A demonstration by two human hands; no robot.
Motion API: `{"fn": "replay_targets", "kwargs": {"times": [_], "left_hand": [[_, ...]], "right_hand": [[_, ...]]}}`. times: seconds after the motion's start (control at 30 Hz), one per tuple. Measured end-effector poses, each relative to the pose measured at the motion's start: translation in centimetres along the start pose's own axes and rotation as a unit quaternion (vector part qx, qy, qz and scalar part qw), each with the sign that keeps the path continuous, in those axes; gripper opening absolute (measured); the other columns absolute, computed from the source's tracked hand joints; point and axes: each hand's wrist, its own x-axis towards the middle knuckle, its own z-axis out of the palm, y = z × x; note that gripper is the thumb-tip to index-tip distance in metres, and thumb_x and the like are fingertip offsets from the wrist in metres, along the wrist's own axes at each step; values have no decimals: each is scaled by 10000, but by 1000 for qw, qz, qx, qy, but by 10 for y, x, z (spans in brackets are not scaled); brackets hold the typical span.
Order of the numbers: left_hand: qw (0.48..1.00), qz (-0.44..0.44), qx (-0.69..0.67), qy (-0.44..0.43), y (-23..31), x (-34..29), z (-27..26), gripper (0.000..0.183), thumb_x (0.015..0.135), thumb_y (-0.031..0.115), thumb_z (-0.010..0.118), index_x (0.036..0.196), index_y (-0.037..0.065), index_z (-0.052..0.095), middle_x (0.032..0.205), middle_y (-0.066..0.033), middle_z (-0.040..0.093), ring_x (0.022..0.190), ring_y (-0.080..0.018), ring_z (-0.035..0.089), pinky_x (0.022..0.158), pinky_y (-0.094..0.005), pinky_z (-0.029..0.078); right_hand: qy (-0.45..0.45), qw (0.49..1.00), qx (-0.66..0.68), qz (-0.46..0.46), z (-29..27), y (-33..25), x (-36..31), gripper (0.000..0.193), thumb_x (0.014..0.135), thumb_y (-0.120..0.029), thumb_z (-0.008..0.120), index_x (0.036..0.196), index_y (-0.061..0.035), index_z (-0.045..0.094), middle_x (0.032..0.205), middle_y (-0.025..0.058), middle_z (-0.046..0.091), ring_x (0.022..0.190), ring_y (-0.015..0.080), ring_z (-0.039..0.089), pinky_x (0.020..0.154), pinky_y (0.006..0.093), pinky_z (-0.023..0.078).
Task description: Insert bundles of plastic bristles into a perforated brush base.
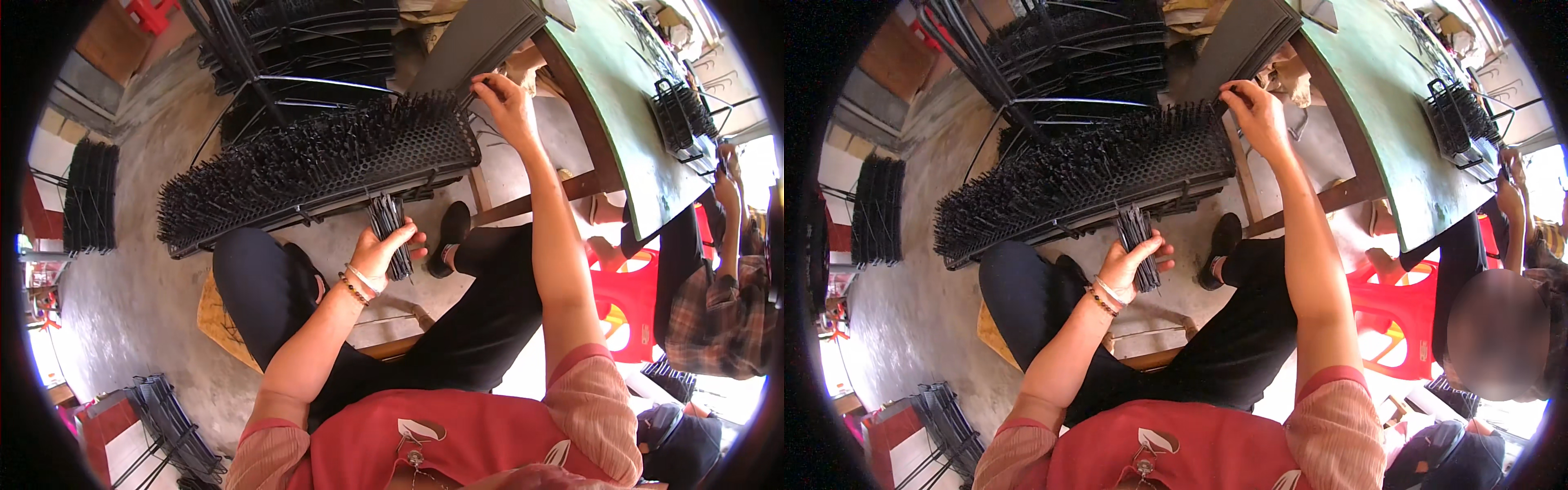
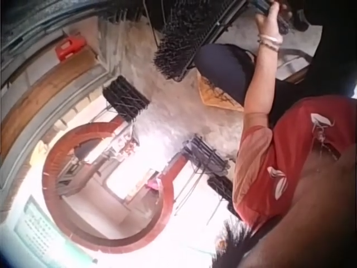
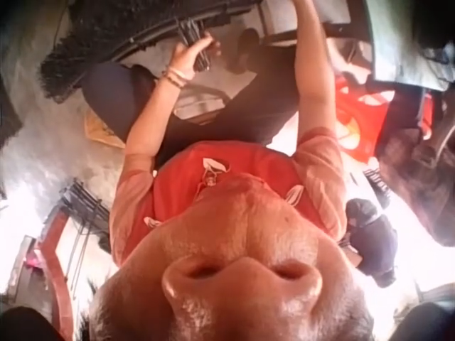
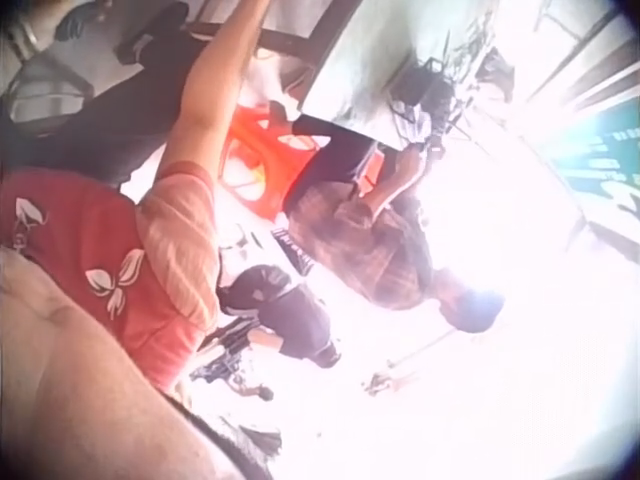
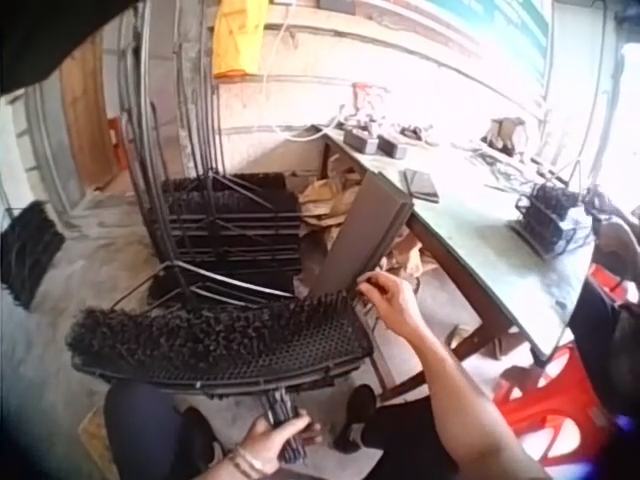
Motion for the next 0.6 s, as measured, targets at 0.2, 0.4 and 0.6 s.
{"fn": "replay_targets", "kwargs": {"times": [0.2,0.4,0.6], "left_hand": [[1000,-3,8,-7,0,-1,-2,134,851,110,617,961,55,564,919,-47,592,883,-196,617,720,-355,561],[1000,-5,-2,4,2,-3,2,134,842,85,624,947,32,558,877,-53,593,836,-200,634,683,-350,569],[1000,-14,-1,-3,1,-3,2,144,833,81,635,945,32,559,874,-53,593,831,-202,635,675,-353,574]], "right_hand": [[-17,1000,-4,-8,3,4,4,182,863,-158,597,975,-20,635,761,56,624,656,98,528,603,251,422],[-28,999,-2,-21,5,3,2,188,864,-173,597,976,-26,633,793,69,640,664,124,546,618,265,436],[-69,997,-22,-17,7,9,0,188,850,-151,615,987,-23,629,866,85,651,723,145,585,663,278,463]]}}
